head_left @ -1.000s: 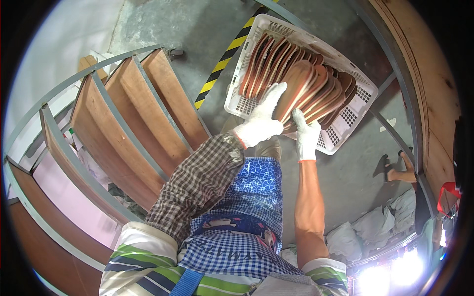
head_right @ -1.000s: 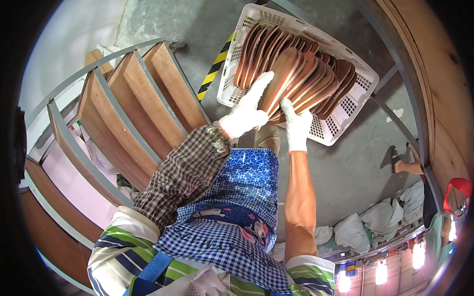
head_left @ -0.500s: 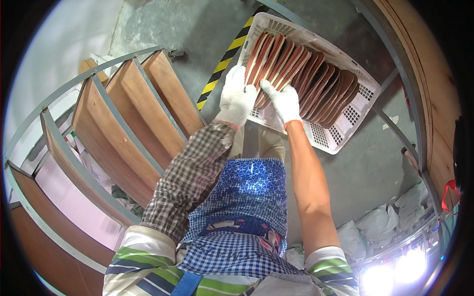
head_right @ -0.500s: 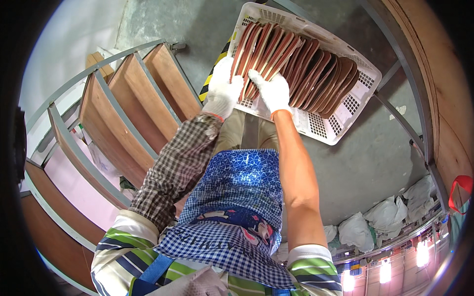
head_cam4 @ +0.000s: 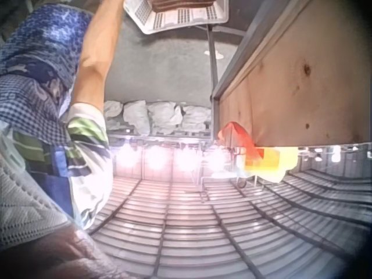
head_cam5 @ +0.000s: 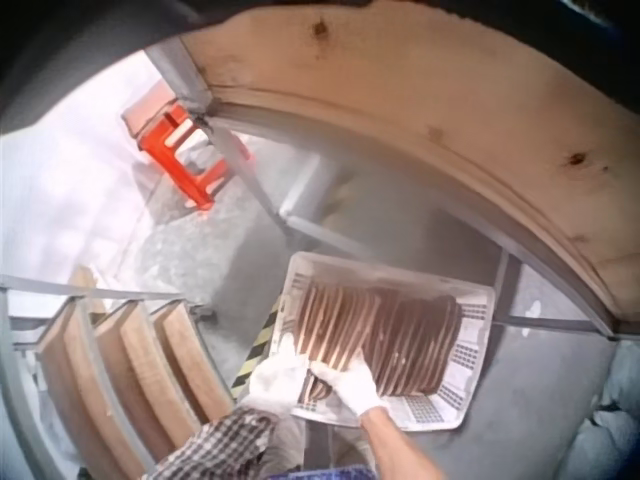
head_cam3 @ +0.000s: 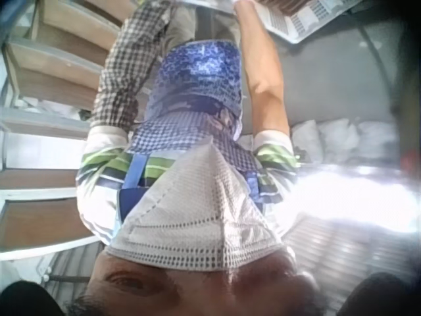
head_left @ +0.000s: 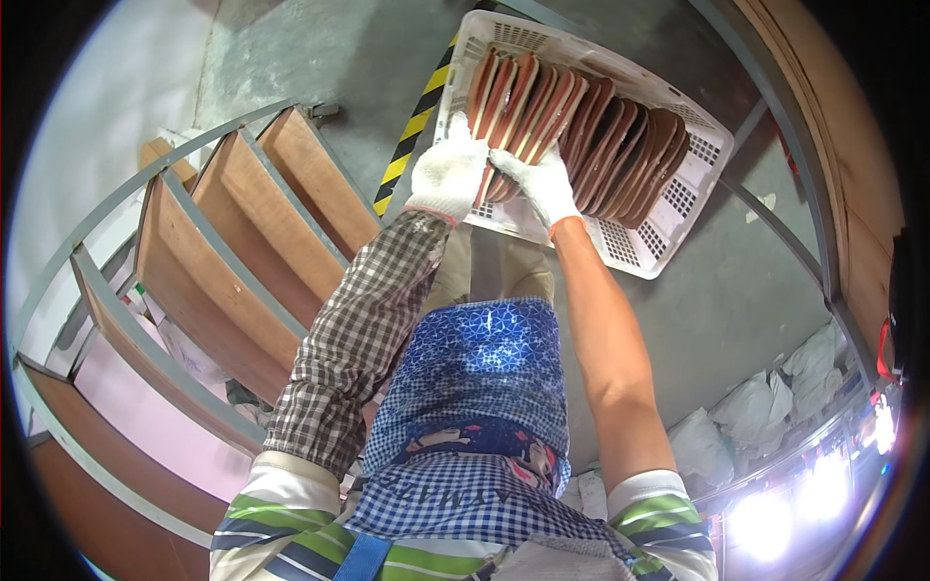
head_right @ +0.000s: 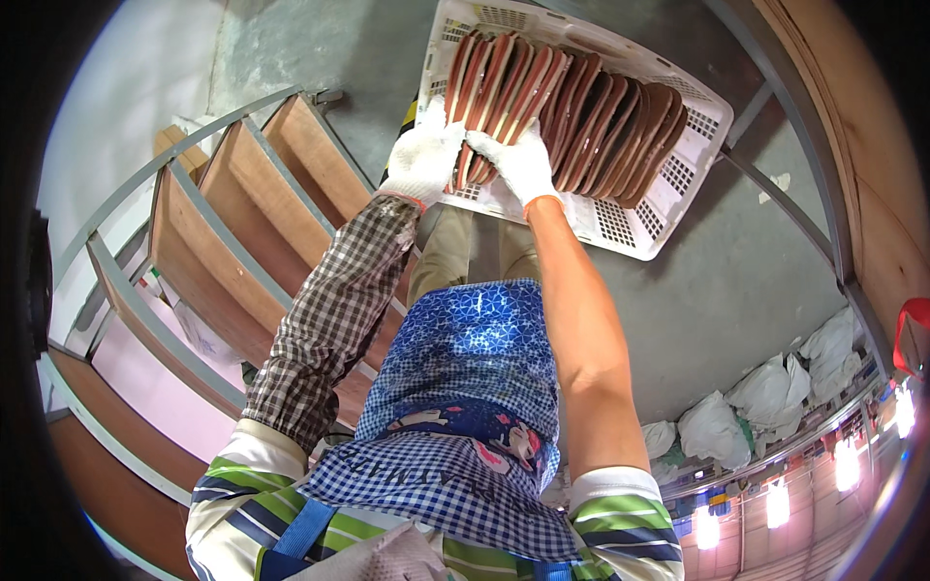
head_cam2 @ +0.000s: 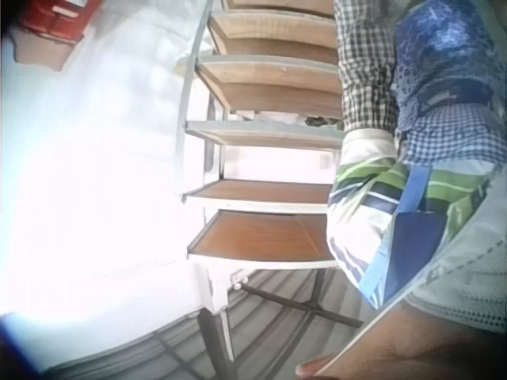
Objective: The recorder is organizing stacks of shoe soles by moving them between a storage rack and a plastic crate.
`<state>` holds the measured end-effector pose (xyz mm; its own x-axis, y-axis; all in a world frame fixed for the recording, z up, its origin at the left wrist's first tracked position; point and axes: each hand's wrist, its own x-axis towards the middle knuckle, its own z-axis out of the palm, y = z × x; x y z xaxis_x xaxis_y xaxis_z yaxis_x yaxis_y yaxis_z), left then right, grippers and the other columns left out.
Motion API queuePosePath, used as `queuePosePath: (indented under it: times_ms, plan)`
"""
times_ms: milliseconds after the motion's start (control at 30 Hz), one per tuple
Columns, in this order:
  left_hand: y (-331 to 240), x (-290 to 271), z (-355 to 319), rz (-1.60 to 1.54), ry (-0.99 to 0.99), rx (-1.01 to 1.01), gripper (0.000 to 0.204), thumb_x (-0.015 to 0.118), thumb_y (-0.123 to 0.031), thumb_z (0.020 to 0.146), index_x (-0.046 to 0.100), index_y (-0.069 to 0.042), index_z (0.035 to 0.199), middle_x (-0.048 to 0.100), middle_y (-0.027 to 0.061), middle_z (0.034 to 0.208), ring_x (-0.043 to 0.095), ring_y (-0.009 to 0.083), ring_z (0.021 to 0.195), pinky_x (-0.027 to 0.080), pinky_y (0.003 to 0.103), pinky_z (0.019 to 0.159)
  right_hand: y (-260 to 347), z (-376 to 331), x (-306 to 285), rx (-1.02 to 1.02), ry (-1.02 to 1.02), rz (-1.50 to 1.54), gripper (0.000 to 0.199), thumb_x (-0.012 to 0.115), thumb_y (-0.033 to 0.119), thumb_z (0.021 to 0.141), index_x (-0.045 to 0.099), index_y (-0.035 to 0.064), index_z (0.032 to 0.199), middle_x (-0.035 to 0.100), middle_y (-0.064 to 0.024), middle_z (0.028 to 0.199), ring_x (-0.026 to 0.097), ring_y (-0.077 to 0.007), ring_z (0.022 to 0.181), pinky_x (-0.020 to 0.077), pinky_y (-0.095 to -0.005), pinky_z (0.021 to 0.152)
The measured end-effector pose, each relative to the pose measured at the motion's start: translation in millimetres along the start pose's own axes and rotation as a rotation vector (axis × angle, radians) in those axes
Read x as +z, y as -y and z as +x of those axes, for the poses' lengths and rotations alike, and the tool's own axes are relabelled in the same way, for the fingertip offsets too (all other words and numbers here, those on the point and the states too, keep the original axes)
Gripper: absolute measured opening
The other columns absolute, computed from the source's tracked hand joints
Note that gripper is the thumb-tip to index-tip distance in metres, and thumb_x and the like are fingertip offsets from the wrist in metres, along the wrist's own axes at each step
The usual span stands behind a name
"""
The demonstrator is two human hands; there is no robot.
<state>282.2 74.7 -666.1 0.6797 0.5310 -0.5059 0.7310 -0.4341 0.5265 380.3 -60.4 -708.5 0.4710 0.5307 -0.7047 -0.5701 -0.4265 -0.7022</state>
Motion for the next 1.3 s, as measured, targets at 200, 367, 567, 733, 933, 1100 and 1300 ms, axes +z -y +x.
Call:
queuePosePath:
  times_ms: [200,367,567,733,933,1100,1300]
  plan:
    - [-23.2,8.2,-7.7,-0.482,0.004,-0.328,0.057,0.052,-0.038,0.100,0.043,-0.012,0.150,0.069,0.0199,0.120,0.070,0.0363,0.096,0.054,0.043,0.088,-0.6,3.9,-0.8,0.021,0.009,0.107,0.042,0.086,0.022,0.082,0.073,0.0005,0.116,0.077,-0.0081,0.107,0.071,-0.0155,0.097,0.0557,-0.0308,0.089]
    - [-18.6,16.7,-20.0,-0.749,0.016,-0.107,0.054,0.049,-0.009,0.102,0.038,-0.009,0.155,0.063,0.0150,0.132,0.063,0.0182,0.115,0.052,0.032,0.097,-2.5,-13.1,-7.1,-0.009,-0.092,0.067,0.047,0.083,0.019,0.079,0.067,0.0013,0.120,0.075,-0.0137,0.110,0.072,-0.0218,0.100,0.0549,-0.0350,0.091]
    - [-81.4,32.0,-48.5,-0.520,0.133,-0.051,0.067,0.052,-0.009,0.100,0.023,0.002,0.160,0.050,0.0193,0.149,0.056,0.0239,0.128,0.045,0.034,0.108,21.0,-71.9,-72.5,0.001,-0.160,0.090,0.038,0.076,0.005,0.088,0.064,0.0010,0.124,0.073,-0.0057,0.106,0.069,-0.0130,0.092,0.0567,-0.0285,0.082]
    - [-113.4,88.5,-42.2,-0.345,0.314,-0.093,0.079,0.054,-0.024,0.098,0.014,-0.013,0.165,0.056,0.0244,0.129,0.062,0.0383,0.112,0.048,0.046,0.101,12.6,-91.5,-139.8,0.055,-0.252,-0.017,0.032,0.077,0.012,0.088,0.068,0.0002,0.117,0.075,-0.0065,0.102,0.069,-0.0135,0.090,0.0564,-0.0296,0.083]
    - [-173.2,111.0,-55.7,-0.263,0.347,0.092,0.085,0.059,-0.024,0.094,0.013,-0.009,0.164,0.046,0.0279,0.146,0.055,0.0450,0.126,0.044,0.048,0.111,2.0,-123.0,-208.7,0.120,-0.330,0.055,0.029,0.076,0.017,0.090,0.072,-0.0014,0.113,0.075,-0.0068,0.098,0.070,-0.0128,0.080,0.0575,-0.0291,0.072]
    - [-172.7,98.9,-47.4,-0.417,0.434,-0.191,0.086,0.065,-0.030,0.092,0.020,-0.007,0.162,0.048,0.0270,0.143,0.059,0.0409,0.123,0.046,0.046,0.108,26.5,-122.7,-184.4,0.151,-0.326,-0.053,0.022,0.077,0.018,0.090,0.074,0.0004,0.103,0.075,-0.0048,0.087,0.069,-0.0105,0.074,0.0567,-0.0287,0.066]
    - [-136.9,45.7,-36.8,-0.707,0.123,-0.345,0.095,0.081,-0.029,0.087,0.026,0.007,0.156,0.059,0.0219,0.135,0.064,0.0254,0.113,0.054,0.035,0.095,20.5,-80.7,-98.2,-0.060,-0.247,-0.180,0.039,0.076,0.039,0.083,0.073,0.0068,0.104,0.074,-0.0162,0.084,0.074,-0.0287,0.077,0.0571,-0.0387,0.072]
